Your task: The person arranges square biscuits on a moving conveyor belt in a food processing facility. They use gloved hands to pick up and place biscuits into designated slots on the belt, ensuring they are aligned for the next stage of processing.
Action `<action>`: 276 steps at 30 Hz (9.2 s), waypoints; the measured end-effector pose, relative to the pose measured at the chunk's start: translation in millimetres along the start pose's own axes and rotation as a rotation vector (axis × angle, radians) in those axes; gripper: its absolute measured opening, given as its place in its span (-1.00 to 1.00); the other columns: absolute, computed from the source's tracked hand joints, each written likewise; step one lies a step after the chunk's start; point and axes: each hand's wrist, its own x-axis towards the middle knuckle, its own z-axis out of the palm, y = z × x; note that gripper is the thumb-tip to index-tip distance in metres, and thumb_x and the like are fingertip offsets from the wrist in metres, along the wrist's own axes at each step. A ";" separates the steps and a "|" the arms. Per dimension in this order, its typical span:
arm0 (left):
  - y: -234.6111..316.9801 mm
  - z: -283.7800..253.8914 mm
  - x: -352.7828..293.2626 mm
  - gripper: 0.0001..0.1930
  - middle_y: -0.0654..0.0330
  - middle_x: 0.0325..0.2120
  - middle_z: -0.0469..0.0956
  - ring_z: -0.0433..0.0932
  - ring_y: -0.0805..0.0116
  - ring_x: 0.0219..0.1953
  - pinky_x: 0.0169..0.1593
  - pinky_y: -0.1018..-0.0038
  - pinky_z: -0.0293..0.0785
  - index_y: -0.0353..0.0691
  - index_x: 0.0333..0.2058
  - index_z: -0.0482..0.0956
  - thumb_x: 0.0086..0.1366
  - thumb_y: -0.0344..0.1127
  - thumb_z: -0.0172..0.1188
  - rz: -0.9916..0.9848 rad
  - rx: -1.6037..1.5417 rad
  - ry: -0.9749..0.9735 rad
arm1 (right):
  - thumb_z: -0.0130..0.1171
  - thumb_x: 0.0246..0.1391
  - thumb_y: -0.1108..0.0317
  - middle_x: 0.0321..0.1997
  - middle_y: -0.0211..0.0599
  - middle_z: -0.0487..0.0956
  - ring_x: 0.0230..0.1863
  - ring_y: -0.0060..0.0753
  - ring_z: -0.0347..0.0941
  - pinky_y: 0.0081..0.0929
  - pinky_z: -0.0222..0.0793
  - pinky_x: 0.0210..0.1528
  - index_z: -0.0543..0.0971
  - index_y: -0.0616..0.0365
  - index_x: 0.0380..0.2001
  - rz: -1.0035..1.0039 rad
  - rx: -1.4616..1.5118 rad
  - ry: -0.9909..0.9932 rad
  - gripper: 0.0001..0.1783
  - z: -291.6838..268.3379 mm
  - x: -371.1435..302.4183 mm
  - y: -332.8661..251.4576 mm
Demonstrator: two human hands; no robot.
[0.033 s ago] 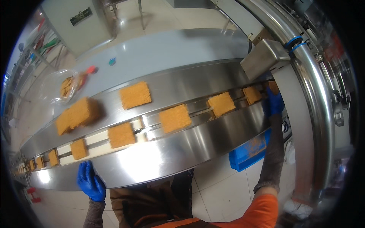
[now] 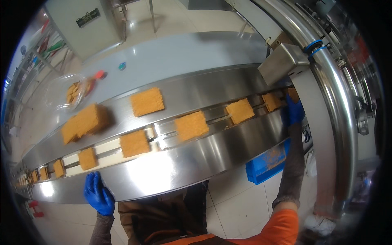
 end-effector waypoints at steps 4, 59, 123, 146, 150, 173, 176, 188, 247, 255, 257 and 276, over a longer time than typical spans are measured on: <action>-4.3 1.6 -6.2 -0.50 -0.06 0.22 0.40 0.33 -0.09 0.25 0.29 0.07 0.22 -0.18 0.24 0.46 0.36 -0.21 0.00 0.010 0.027 0.012 | 0.41 -0.01 -0.11 0.23 0.10 0.48 0.25 0.09 0.41 -0.15 0.34 0.26 0.35 0.24 0.29 -0.032 -0.111 0.157 -0.07 4.9 -37.1 -24.9; 69.9 -11.2 44.4 -0.33 -0.08 -0.10 0.54 0.55 -0.08 -0.06 0.03 0.09 0.44 -0.31 0.15 0.43 0.23 0.07 0.27 0.202 -0.457 0.041 | 0.21 0.06 0.09 -0.08 0.12 0.54 -0.08 0.12 0.49 -0.01 0.39 -0.04 0.55 0.33 -0.16 -0.585 -0.156 -0.154 -0.52 60.0 -235.6 -305.3; 154.8 33.9 274.1 0.12 -0.23 0.15 0.41 0.41 -0.22 0.20 0.27 0.07 0.38 -0.10 0.46 -0.13 0.06 -0.07 0.42 0.381 -0.162 -0.505 | 0.21 0.00 -0.04 -0.54 -0.03 0.61 -0.42 -0.02 0.56 -0.06 0.40 -0.31 0.63 0.33 -0.25 -0.375 -0.089 -0.257 -0.45 88.9 -294.7 -350.3; 105.1 -34.0 76.4 -0.19 -0.11 0.36 0.18 0.20 -0.22 0.36 0.34 -0.06 0.20 -0.08 0.41 0.12 0.28 0.04 0.23 0.880 -0.294 -0.252 | 0.25 -0.01 0.20 -0.49 0.06 0.60 -0.41 0.08 0.58 -0.02 0.46 -0.31 0.59 0.22 -0.54 -0.377 -0.001 -0.204 -0.73 78.1 -287.4 -345.7; 0.1 -45.9 -2.0 -0.15 -0.10 0.41 0.08 0.02 -0.13 0.46 0.41 -0.12 0.00 -0.08 0.44 0.04 0.35 0.25 0.05 0.652 -0.162 -0.367 | 0.26 -0.03 0.14 -0.50 0.03 0.62 -0.42 0.09 0.58 0.00 0.48 -0.30 0.62 0.20 -0.47 -0.302 0.076 -0.188 -0.70 90.4 -292.9 -346.9; -218.9 -20.1 -26.2 -0.32 -0.02 0.36 0.22 0.11 -0.10 0.41 0.41 -0.09 -0.08 -0.21 0.32 0.28 0.37 0.11 -0.03 -0.657 0.074 0.109 | 0.25 0.09 0.09 -0.01 0.18 0.61 0.00 0.15 0.54 -0.04 0.45 0.05 0.59 0.32 -0.01 -0.285 -0.074 -0.266 -0.46 98.2 -287.3 -335.8; -219.3 -17.4 -25.5 -0.39 -0.01 0.28 0.36 0.22 -0.10 0.35 0.38 -0.08 0.04 -0.22 0.24 0.42 0.34 0.05 0.04 -0.620 0.061 0.208 | 0.25 0.11 0.06 0.14 0.20 0.53 0.14 0.16 0.48 -0.07 0.40 0.16 0.49 0.33 0.15 -0.326 -0.018 -0.181 -0.34 116.0 -280.1 -316.7; -223.7 -32.1 -20.3 -0.31 -0.05 0.38 0.19 0.02 -0.19 0.44 0.40 -0.27 -0.21 -0.06 0.36 0.25 0.36 0.15 -0.05 -0.709 0.091 0.036 | 0.24 0.04 0.41 0.21 0.17 0.48 0.17 0.21 0.42 -0.03 0.34 0.22 0.53 0.33 0.04 -0.698 0.207 -0.036 -0.53 77.8 -319.1 -345.5; -162.4 -54.0 5.4 -0.45 -0.18 -0.22 0.61 0.59 -0.06 -0.12 -0.03 0.06 0.47 -0.20 0.08 0.55 0.25 0.06 0.09 -0.217 0.309 0.406 | 0.08 0.20 0.26 0.52 0.03 0.05 0.51 0.13 -0.01 0.12 -0.12 0.50 0.04 0.12 0.48 -0.704 0.221 -0.220 -0.17 27.9 -478.9 -348.0; -154.0 -69.7 9.5 -0.53 -0.19 -0.17 0.60 0.58 -0.16 -0.16 -0.07 0.02 0.48 -0.27 -0.07 0.58 0.29 0.02 0.04 -0.262 -0.009 0.054 | 0.10 0.18 0.27 0.52 0.05 0.05 0.50 0.13 0.00 0.12 -0.12 0.51 0.06 0.13 0.47 -0.698 0.203 -0.226 -0.17 31.6 -479.3 -349.0; -152.0 -73.3 9.0 -0.54 -0.19 -0.15 0.59 0.58 -0.18 -0.18 -0.08 0.01 0.49 -0.29 -0.10 0.59 0.30 0.01 0.03 -0.212 -0.018 0.021 | 0.10 0.18 0.27 0.52 0.04 0.07 0.50 0.14 0.01 0.12 -0.12 0.51 0.06 0.14 0.47 -0.693 0.197 -0.218 -0.17 31.8 -479.7 -347.6; -210.4 -3.8 8.1 -0.70 -0.10 -0.30 0.64 0.62 -0.09 -0.25 -0.15 0.11 0.51 -0.31 -0.17 0.63 0.14 -0.28 0.30 -0.245 -0.065 0.348 | 0.15 0.06 0.26 0.43 -0.03 0.24 0.42 0.12 0.14 0.14 -0.08 0.46 0.22 0.13 0.40 -0.727 0.187 -0.195 -0.20 15.0 -474.6 -362.7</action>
